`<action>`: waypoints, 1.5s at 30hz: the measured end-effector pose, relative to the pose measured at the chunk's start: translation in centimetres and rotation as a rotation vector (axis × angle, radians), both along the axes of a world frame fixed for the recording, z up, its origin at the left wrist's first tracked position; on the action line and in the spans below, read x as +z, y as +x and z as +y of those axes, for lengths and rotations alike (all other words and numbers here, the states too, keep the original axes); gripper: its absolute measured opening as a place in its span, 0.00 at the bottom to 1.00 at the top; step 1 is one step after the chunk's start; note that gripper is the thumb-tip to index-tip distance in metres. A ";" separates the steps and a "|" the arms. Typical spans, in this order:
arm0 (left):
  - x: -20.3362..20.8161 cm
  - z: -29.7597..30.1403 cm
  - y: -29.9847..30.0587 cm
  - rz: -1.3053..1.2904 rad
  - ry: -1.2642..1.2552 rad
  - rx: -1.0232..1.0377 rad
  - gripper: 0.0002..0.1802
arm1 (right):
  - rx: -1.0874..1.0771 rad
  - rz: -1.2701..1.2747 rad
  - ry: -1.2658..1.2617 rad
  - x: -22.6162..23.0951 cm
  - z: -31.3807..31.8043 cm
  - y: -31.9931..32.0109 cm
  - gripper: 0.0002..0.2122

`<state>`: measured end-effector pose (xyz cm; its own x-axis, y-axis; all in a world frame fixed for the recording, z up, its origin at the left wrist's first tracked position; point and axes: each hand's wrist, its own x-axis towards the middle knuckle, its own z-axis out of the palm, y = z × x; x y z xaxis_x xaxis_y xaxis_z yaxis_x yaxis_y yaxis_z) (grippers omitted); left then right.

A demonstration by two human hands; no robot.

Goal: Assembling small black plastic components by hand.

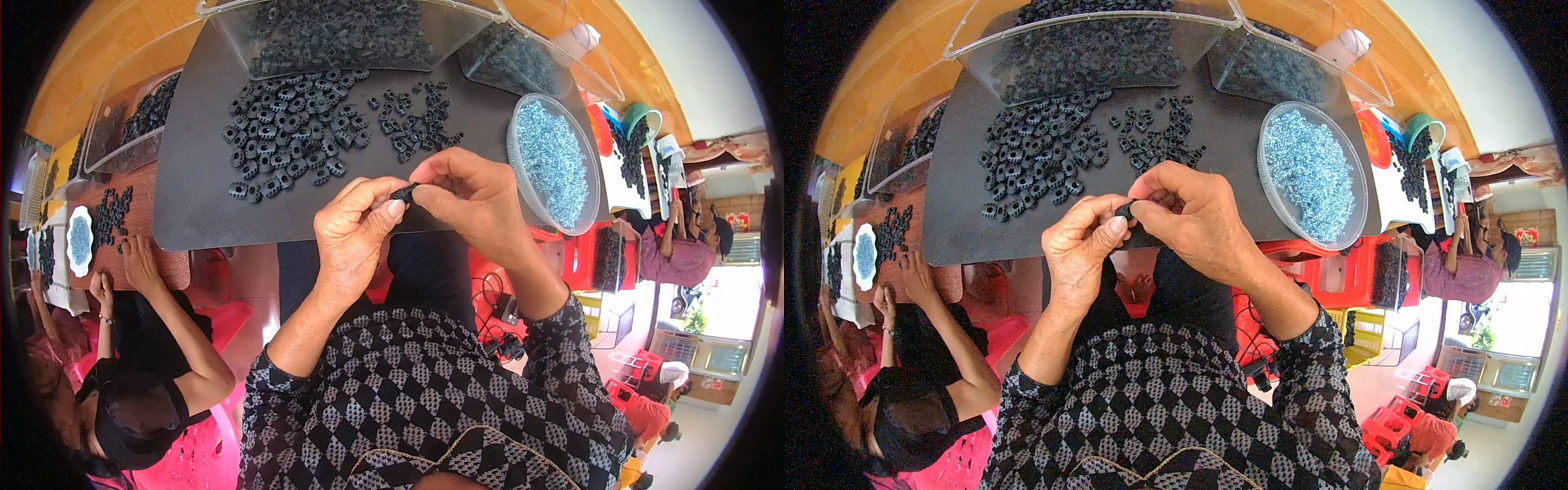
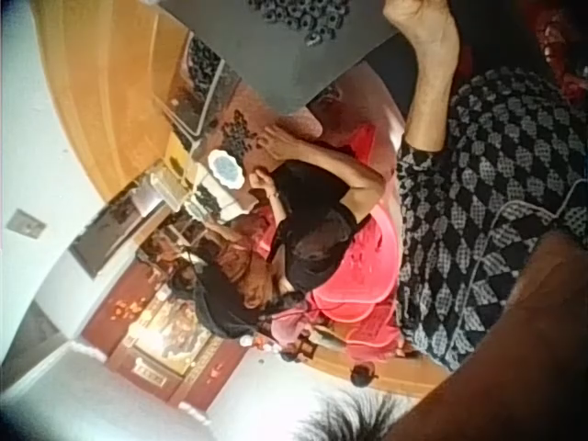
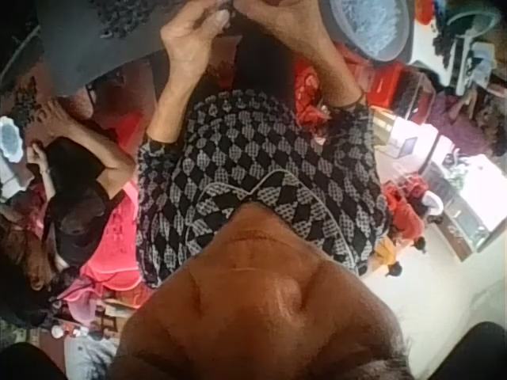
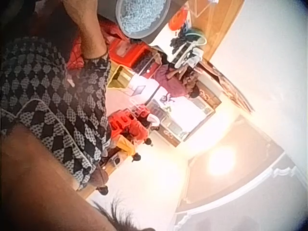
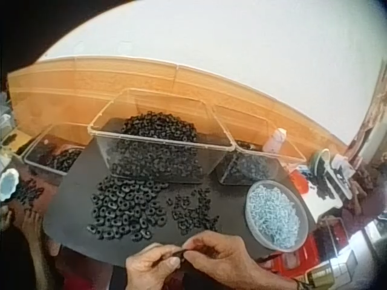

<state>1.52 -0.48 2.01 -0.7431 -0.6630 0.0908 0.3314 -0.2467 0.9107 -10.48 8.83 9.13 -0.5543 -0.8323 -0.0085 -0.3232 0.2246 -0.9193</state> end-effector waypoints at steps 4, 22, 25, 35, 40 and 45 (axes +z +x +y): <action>-0.1 -0.1 0.2 -0.034 -0.010 -0.014 0.08 | 0.010 -0.046 0.024 0.2 0.0 0.0 0.05; -0.5 -0.1 0.4 -0.038 -0.253 0.036 0.09 | 0.163 0.324 0.088 0.2 0.5 -0.1 0.06; -0.4 0.0 0.3 -0.048 -0.317 0.047 0.09 | 0.270 0.491 0.037 0.1 0.4 -0.8 0.06; -0.4 -0.3 0.3 -0.041 -0.435 0.031 0.08 | 0.523 0.607 0.092 -0.3 -0.1 -2.4 0.08; -0.8 -0.2 0.3 -0.043 -0.423 0.063 0.09 | 0.474 0.782 -0.141 -1.7 -0.2 -1.8 0.06; -0.7 0.0 0.3 -0.073 -0.465 0.105 0.08 | 0.472 0.899 -0.154 -1.8 0.1 -1.5 0.07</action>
